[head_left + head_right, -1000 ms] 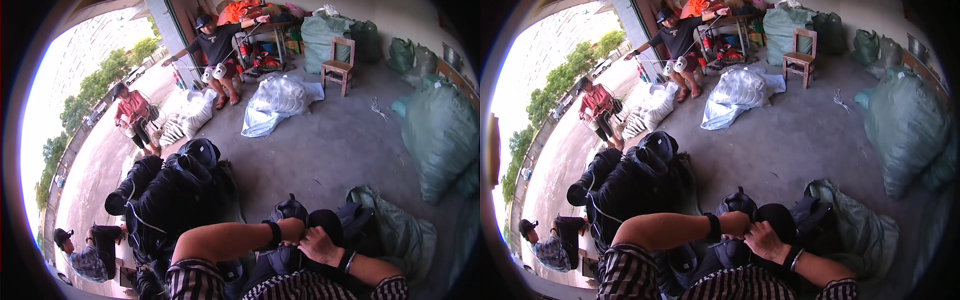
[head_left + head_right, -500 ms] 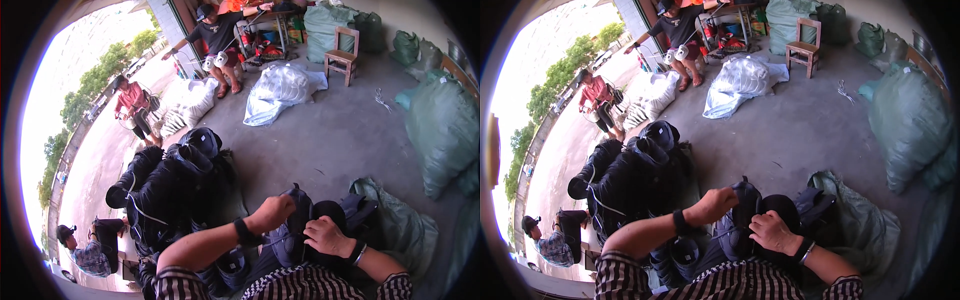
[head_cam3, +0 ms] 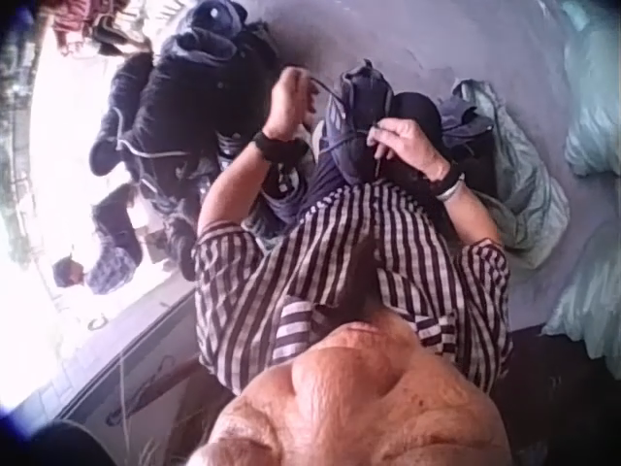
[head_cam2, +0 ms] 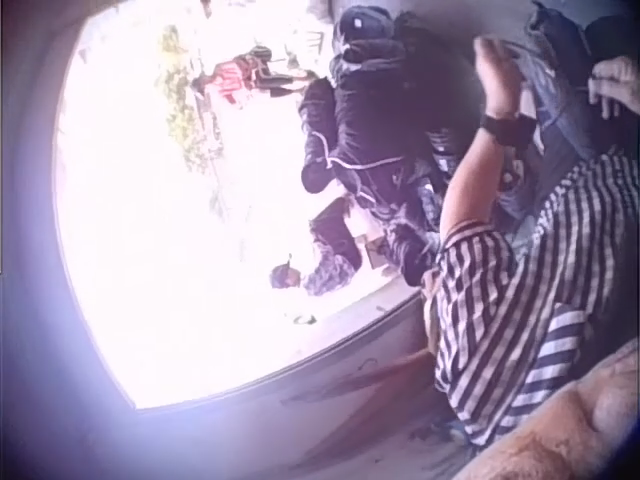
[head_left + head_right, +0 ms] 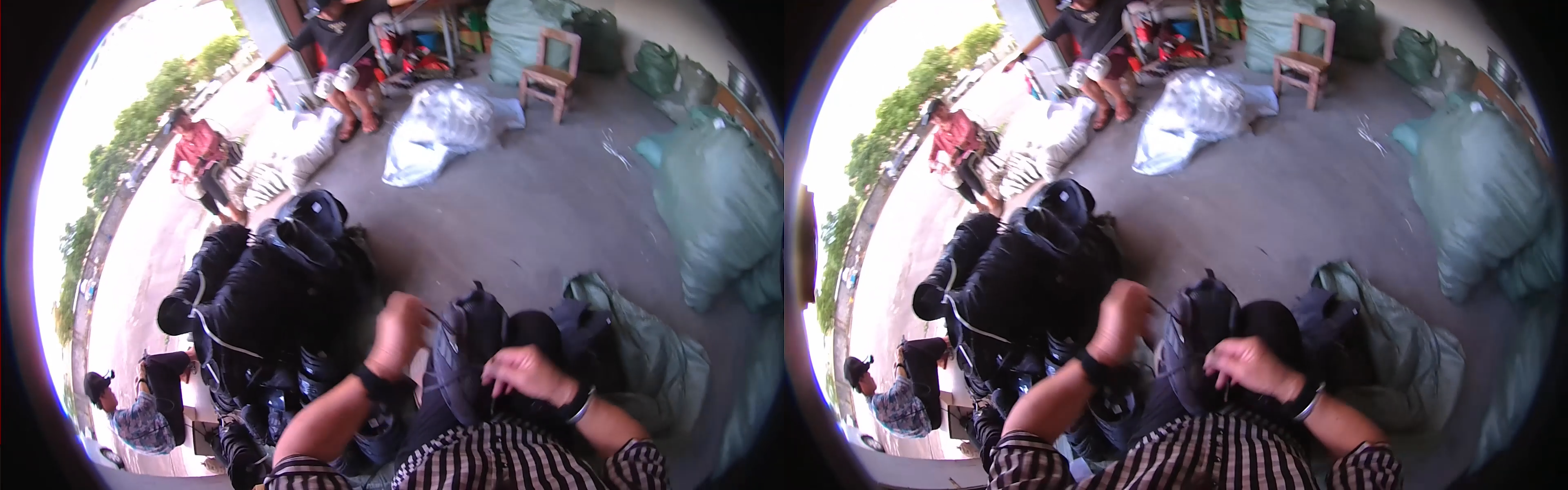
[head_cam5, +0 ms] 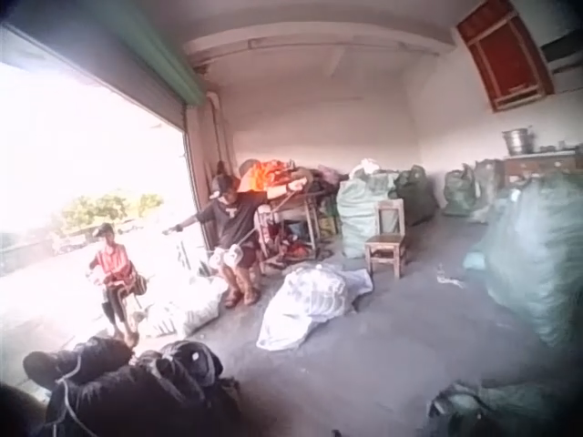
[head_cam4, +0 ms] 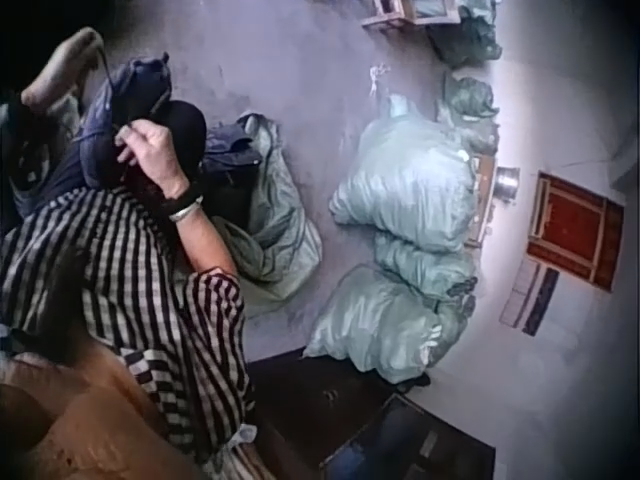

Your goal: Lacing shoelaces on a pair of black sneakers.

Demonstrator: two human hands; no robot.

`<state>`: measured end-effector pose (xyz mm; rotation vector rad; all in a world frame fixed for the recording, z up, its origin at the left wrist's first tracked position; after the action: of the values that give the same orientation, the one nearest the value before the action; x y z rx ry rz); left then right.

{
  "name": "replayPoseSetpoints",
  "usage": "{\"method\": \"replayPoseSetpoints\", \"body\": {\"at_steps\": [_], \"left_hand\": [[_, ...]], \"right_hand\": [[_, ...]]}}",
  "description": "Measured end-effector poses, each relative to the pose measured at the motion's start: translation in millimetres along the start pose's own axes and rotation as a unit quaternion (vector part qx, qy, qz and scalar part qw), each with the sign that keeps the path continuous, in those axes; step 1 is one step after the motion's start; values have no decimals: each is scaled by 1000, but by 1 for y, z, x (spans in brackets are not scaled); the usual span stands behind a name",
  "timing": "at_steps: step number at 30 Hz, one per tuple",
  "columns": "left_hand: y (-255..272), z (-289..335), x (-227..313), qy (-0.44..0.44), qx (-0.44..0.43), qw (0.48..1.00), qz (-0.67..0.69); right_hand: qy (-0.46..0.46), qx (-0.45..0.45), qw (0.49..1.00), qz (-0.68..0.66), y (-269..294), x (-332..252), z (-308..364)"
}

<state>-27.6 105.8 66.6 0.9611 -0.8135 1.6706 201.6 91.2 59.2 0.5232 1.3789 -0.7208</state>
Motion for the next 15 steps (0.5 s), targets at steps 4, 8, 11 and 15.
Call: {"method": "replayPoseSetpoints", "body": {"at_steps": [4,8,11,15], "left_hand": [[156,-18,39,-74,230,970,-31],[281,11,48,-72,386,920,14],[227,14,41,-74,317,941,95],[116,7,61,-115,186,964,151]], "right_hand": [[83,301,910,-273,146,2,67],[133,576,700,-401,294,41,200],[170,450,779,-402,274,36,185],[146,327,832,-425,204,21,89]]}}
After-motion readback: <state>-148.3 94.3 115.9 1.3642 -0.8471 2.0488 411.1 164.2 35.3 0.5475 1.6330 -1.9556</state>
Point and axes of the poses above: each hand's wrist, its own z-axis away from the middle knuckle, its own y-axis out of the back of the hand, x = y × z, the point moved 4 cm from there along -z, towards the middle knuckle, and after that the axes turned 10 degrees about y, right-handed, at the moved point
